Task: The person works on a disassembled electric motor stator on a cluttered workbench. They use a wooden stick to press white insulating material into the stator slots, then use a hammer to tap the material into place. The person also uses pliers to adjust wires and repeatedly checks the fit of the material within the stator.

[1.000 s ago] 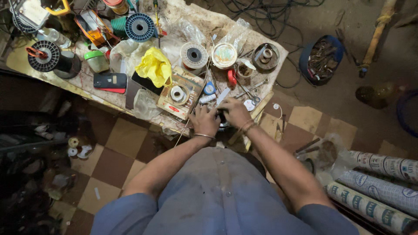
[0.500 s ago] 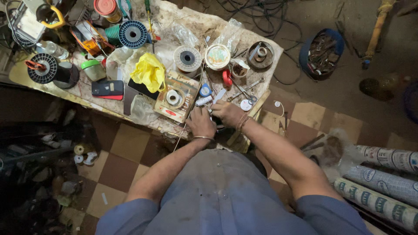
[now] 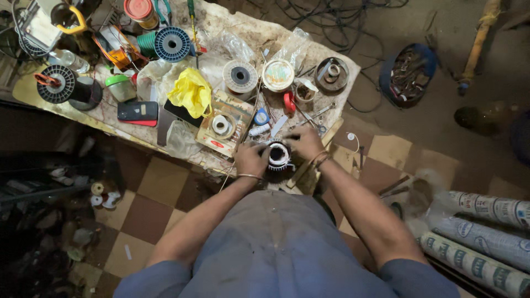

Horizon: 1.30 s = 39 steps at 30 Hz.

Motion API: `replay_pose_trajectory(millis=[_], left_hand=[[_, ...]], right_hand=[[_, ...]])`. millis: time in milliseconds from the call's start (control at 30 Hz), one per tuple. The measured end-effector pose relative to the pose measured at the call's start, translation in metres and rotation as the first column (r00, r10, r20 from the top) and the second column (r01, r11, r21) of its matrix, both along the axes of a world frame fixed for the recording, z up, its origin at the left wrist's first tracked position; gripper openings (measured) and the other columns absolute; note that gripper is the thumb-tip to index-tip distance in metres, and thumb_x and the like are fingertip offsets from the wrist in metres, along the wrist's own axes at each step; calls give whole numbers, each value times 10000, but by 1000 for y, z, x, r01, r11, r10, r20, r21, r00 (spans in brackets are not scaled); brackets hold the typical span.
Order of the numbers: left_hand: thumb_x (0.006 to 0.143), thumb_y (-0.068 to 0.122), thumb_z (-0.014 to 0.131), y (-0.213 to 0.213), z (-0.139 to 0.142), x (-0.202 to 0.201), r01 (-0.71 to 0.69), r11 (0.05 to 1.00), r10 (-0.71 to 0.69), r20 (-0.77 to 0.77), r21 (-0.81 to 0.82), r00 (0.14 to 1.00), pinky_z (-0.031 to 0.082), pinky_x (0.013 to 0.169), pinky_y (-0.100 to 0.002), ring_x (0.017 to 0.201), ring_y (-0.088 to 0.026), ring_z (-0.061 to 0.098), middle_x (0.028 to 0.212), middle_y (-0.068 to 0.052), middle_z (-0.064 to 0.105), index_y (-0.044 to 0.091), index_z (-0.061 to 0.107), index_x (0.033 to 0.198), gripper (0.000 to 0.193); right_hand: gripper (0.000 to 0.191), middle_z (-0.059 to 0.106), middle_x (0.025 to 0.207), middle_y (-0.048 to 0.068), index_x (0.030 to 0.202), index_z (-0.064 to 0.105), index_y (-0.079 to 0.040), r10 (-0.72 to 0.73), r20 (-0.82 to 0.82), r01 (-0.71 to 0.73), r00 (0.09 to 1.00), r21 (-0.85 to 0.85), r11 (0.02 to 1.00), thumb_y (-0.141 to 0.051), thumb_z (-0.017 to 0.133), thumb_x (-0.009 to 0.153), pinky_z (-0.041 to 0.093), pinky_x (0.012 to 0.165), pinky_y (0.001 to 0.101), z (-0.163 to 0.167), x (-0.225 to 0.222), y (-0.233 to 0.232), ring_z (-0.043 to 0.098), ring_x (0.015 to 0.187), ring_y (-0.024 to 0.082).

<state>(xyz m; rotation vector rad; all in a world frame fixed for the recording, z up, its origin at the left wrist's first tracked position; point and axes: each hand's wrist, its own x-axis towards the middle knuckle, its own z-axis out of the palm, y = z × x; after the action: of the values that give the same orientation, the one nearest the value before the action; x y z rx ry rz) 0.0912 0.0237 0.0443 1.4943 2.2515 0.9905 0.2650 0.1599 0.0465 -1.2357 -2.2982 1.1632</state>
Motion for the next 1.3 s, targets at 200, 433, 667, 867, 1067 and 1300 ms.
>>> replay_pose_trajectory(millis=[200, 433, 667, 867, 1067, 1300], left_hand=[[782, 372, 765, 5, -5, 8, 4, 992, -35, -243, -124, 969, 435, 862, -532, 996, -284, 643, 892, -17, 746, 173, 809, 768, 204], [856, 306, 710, 9, -7, 15, 95, 987, -133, -322, -131, 938, 427, 838, -515, 1014, -268, 616, 933, -34, 721, 127, 745, 836, 184], [766, 246, 602, 37, -2, 0, 249, 968, -175, -618, 35, 766, 458, 744, -465, 986, -279, 627, 997, -113, 738, 72, 763, 1026, 352], [897, 196, 570, 54, -37, -12, 465, 812, -559, -242, -352, 793, 581, 741, -492, 818, -340, 744, 895, -151, 757, 104, 737, 868, 192], [858, 207, 599, 51, -57, -11, 477, 829, -545, -229, -294, 806, 584, 711, -498, 761, -375, 735, 859, -166, 750, 90, 726, 815, 178], [843, 233, 618, 56, -56, -14, 483, 832, -545, -248, -272, 801, 579, 721, -495, 743, -375, 730, 837, -170, 748, 85, 721, 829, 182]], right_hand=[[169, 720, 870, 136, 860, 787, -85, -7, 43, 1, 999, 151, 989, -144, 828, 707, 550, 790, 421, -10, -10, -31, 692, 843, 329], [165, 671, 1005, 164, 930, 702, -35, -105, 120, 56, 987, 352, 934, -97, 785, 803, 517, 892, 453, -6, -20, -63, 647, 1005, 383], [433, 652, 1030, 192, 1082, 723, -7, -166, 22, 152, 986, 290, 945, -140, 865, 696, 525, 861, 451, 12, -8, -52, 638, 966, 396], [295, 666, 985, 154, 1009, 752, -72, -140, 37, 126, 989, 254, 959, -156, 843, 741, 530, 875, 440, -9, -14, -48, 654, 963, 361], [236, 629, 1017, 162, 1019, 694, -49, -79, 12, 67, 997, 400, 914, -129, 800, 824, 504, 909, 456, -14, -11, -59, 609, 1022, 382], [568, 637, 1093, 213, 1159, 680, -41, -147, 103, 71, 984, 526, 848, -264, 869, 672, 480, 907, 467, 15, -10, -54, 588, 1026, 407]])
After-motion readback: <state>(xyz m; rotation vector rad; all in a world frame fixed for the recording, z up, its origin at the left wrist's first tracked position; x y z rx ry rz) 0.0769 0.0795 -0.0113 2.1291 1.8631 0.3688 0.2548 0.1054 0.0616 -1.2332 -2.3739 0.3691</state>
